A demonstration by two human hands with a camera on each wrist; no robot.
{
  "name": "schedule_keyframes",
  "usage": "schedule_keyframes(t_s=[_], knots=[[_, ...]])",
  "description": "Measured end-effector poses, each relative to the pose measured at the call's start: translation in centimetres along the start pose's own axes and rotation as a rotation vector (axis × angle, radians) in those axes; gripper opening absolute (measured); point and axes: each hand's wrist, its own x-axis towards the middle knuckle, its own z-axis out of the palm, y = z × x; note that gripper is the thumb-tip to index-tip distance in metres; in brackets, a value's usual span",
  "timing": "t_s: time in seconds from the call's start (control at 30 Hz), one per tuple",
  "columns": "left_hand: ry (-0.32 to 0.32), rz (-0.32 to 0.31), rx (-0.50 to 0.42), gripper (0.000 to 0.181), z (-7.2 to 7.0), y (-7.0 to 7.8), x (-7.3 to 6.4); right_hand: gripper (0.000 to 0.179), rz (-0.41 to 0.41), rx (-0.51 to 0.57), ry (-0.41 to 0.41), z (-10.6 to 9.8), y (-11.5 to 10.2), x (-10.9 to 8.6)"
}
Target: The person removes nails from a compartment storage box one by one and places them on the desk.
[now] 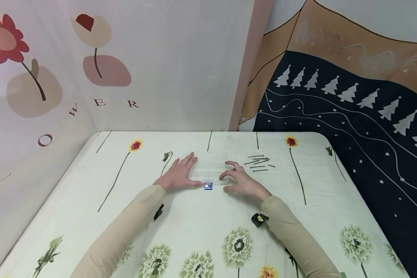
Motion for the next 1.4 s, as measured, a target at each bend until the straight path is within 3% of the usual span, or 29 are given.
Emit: schedule_keyframes(t_s=[0.67,1.4], knots=[[0.002,-0.001,-0.005,0.107,0.06,-0.24,-0.08,0.015,0.006,0.049,0.115,-0.54,0.54,-0.59],[-0.006,-0.009,-0.002,0.107,-0.05,0.16,-0.02,0.011,-0.005,0.048,0.125,-0.41,0.32,-0.41]])
